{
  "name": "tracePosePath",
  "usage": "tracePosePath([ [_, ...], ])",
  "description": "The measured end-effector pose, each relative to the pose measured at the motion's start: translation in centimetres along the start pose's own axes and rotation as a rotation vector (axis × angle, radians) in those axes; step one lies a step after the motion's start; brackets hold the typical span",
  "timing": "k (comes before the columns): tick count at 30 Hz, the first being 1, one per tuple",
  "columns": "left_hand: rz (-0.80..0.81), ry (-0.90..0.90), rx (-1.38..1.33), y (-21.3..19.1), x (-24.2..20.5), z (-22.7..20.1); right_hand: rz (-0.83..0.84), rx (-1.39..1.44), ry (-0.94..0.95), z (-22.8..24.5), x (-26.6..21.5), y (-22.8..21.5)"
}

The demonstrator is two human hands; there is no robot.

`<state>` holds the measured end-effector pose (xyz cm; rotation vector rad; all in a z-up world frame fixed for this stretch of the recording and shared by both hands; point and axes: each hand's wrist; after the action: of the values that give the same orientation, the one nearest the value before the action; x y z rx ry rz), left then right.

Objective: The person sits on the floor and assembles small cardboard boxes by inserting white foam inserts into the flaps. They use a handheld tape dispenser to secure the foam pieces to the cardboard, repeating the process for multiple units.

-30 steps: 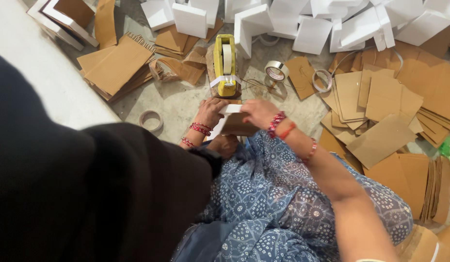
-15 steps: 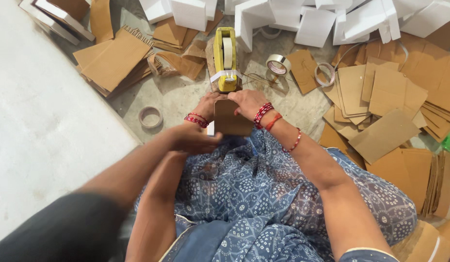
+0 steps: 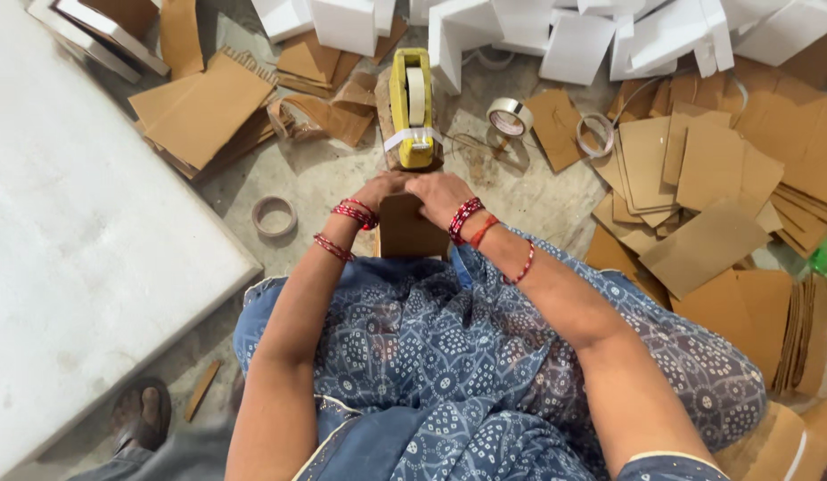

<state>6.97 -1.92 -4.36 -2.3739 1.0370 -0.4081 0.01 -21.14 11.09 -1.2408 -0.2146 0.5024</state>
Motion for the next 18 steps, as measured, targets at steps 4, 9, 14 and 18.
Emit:
tracePosePath([
  [4,0.0,-0.033,0.07,0.3,-0.2,-0.1,0.098,0.045,0.041,-0.4,-0.2,-0.1],
  [9,-0.021,0.014,-0.012,1.2,0.4,3.0,-0.174,-0.019,-0.08,-0.3,-0.2,3.2],
  [14,-0.006,-0.051,-0.023,0.1,0.2,1.3,-0.369,-0.224,-0.085,0.6,-1.3,5.5],
  [18,0.042,-0.307,-0.04,-0.9,0.1,-2.0,-0.478,-0.31,-0.201,0.3,-2.2,6.0],
])
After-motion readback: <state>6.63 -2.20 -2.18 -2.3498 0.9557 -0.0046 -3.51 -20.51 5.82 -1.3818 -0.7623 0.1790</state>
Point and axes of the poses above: each hand's wrist, its own x-axis towards the middle knuckle, its own y-axis out of the palm, z = x × y
